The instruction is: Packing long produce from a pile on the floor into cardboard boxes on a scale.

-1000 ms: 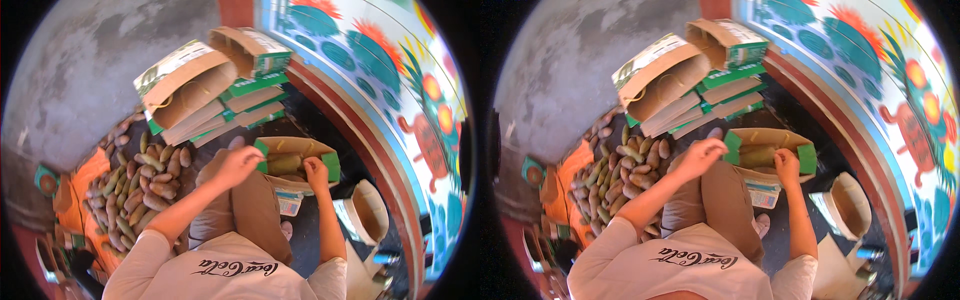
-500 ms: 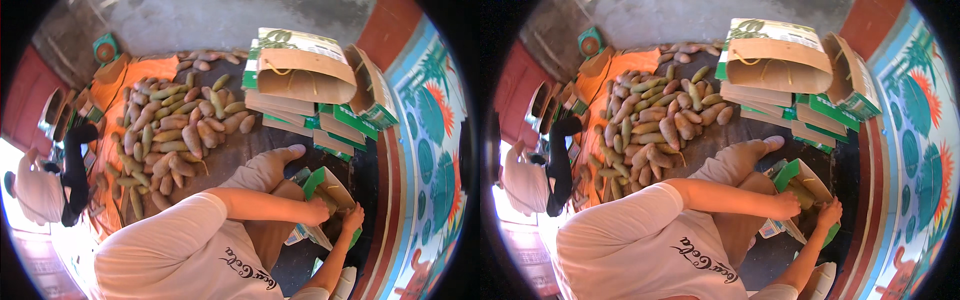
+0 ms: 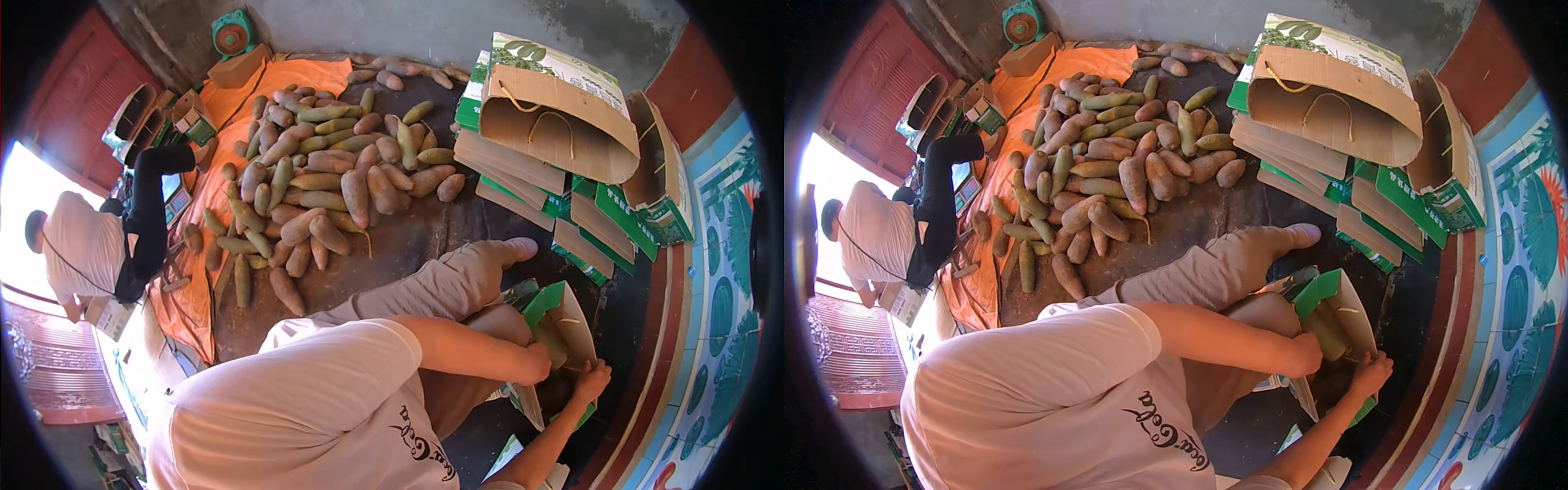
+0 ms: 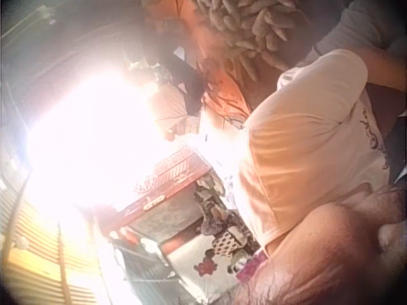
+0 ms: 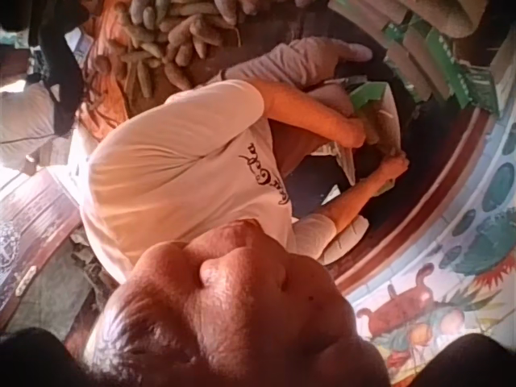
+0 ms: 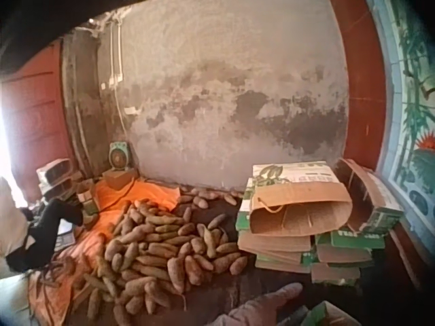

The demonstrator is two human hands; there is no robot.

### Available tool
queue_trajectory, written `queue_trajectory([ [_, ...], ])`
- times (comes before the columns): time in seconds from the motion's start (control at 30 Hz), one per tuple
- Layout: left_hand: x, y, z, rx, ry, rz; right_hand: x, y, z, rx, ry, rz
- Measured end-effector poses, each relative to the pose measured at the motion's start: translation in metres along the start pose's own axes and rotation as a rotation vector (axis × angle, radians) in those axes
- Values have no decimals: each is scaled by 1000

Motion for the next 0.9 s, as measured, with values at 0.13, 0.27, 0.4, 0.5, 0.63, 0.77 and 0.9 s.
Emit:
queue_trajectory([
  [0.13, 3, -3, 4, 8, -5, -77, -1, 0, 3, -2, 19, -11],
  [0.27, 4, 0, 0, 33, -37, -111, -10, -5, 5, 29, 19, -50],
  [0.4, -1, -4, 2, -9, -82, -129, -18, 1, 8, 29, -54, -10],
  [0.5, -7, -8, 0, -11, -85, -148, -9, 2, -5, -67, -36, -148],
  [0.63, 2, 2, 5, -87, -112, -111, -8, 20, 6, -30, -55, -22],
  [0.77, -2, 12, -8, -170, -181, -59, 6, 28, -9, -30, -99, 15],
  [0.9, 10, 26, 2, -290, -279, -12, 24, 58, 4, -140, -147, 53],
])
Point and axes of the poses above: each hand's wrist, its own y-axis away from the middle knuckle, its own x-axis out of the back of the hand, z = x × y, the point moved 1 cm from there along -y, towards the middle knuckle, and after that the axes turned 2 degrees about y, right-handed, at the moved point
